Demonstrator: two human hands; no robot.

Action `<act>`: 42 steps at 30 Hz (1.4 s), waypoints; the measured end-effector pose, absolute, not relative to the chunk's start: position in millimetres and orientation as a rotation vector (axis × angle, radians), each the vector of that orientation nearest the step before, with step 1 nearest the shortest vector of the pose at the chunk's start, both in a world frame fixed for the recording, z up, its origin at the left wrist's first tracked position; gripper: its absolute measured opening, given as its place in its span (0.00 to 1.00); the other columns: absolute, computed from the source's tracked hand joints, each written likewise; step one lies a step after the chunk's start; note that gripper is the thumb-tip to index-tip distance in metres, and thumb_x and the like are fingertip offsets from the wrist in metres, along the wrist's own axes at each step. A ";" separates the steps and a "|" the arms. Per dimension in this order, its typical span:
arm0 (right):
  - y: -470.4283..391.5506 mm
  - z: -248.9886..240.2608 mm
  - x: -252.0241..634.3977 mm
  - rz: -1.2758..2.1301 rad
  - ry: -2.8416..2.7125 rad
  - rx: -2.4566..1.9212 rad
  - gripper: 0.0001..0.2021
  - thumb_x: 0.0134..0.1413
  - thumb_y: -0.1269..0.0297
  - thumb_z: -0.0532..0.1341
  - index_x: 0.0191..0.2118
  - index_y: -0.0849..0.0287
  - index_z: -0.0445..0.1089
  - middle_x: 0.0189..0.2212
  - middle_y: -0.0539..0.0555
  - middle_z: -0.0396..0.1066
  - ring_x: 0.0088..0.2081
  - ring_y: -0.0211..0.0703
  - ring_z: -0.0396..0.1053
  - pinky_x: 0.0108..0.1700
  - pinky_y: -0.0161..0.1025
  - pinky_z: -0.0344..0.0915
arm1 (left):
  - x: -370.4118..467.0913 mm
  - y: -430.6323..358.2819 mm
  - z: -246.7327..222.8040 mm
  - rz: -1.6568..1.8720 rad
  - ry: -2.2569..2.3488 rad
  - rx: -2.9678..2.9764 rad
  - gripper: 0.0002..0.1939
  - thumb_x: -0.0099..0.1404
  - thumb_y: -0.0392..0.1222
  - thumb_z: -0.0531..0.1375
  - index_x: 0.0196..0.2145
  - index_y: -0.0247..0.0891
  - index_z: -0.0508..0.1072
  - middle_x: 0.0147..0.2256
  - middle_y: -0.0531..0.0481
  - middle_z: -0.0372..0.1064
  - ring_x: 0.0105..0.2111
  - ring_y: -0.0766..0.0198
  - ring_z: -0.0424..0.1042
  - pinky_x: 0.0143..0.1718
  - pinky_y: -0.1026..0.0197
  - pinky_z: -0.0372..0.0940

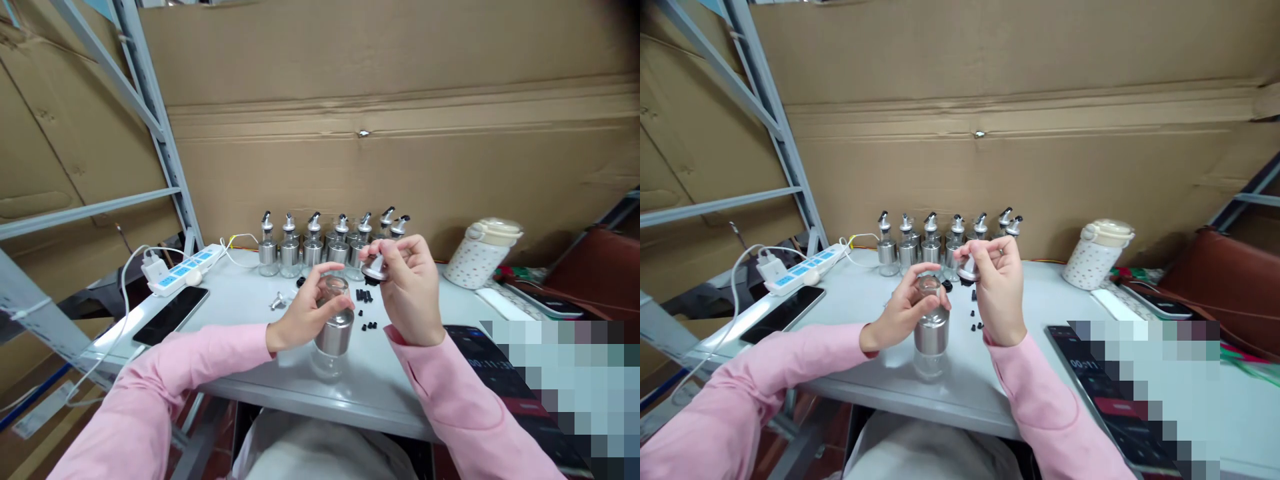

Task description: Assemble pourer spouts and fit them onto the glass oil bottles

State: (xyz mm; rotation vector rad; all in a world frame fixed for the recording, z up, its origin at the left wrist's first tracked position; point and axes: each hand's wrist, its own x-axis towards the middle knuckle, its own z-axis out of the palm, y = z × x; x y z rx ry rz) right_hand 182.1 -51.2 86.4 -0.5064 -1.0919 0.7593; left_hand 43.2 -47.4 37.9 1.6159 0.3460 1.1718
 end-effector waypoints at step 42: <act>-54.8 93.3 159.7 1.091 -1.495 -0.248 0.08 0.39 0.77 0.50 0.18 0.58 0.54 0.14 0.44 0.49 0.17 0.31 0.49 0.22 0.33 0.49 | 53.9 -41.5 39.6 0.711 0.580 1.879 0.04 0.57 0.36 0.58 0.26 0.33 0.69 0.26 0.53 0.66 0.28 0.68 0.64 0.31 0.64 0.59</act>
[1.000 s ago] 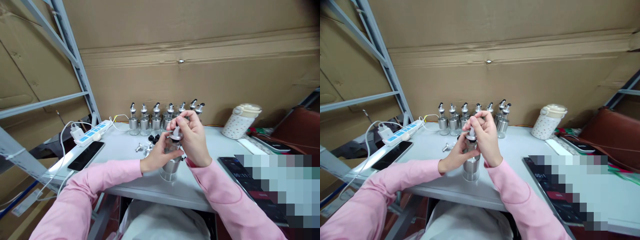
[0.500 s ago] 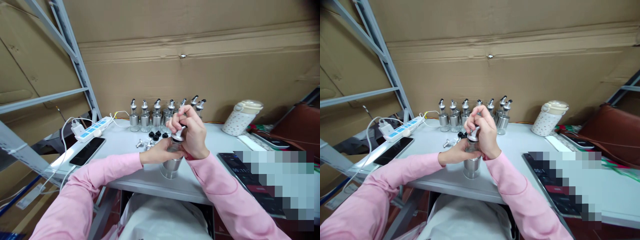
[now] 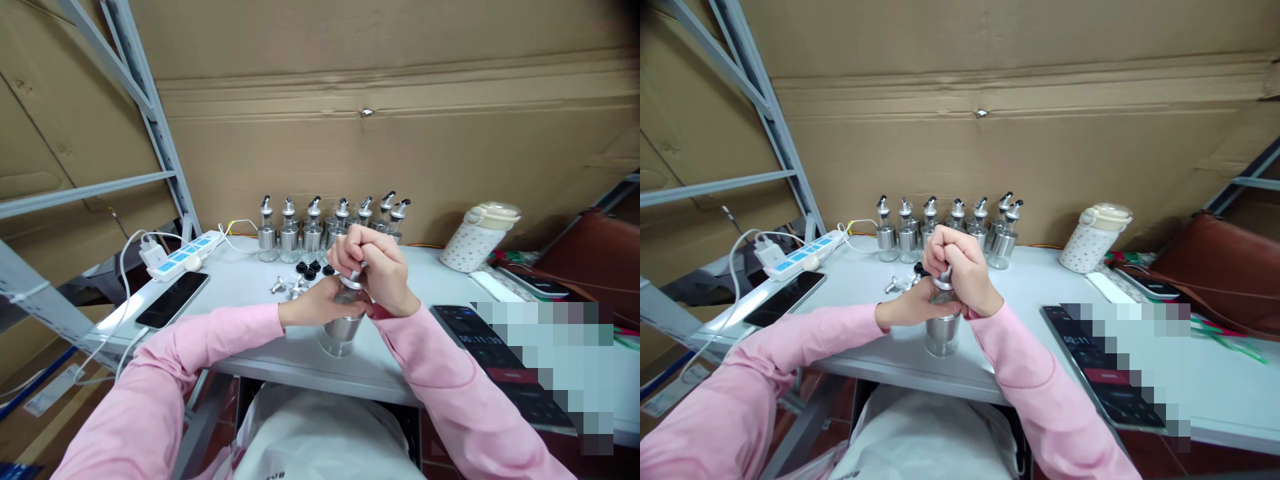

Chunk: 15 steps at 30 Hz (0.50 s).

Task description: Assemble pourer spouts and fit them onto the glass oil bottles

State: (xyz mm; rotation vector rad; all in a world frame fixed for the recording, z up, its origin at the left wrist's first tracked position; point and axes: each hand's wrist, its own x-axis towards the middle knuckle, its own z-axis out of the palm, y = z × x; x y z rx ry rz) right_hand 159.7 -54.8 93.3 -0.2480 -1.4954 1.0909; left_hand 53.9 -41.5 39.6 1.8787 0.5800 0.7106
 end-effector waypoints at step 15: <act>-54.8 98.5 166.2 1.100 -1.711 -0.381 0.08 0.46 0.75 0.49 0.21 0.58 0.56 0.18 0.47 0.55 0.22 0.36 0.57 0.29 0.38 0.58 | 52.3 -42.8 30.7 0.975 0.371 2.044 0.23 0.65 0.57 0.48 0.29 0.33 0.70 0.29 0.47 0.68 0.32 0.65 0.66 0.36 0.61 0.61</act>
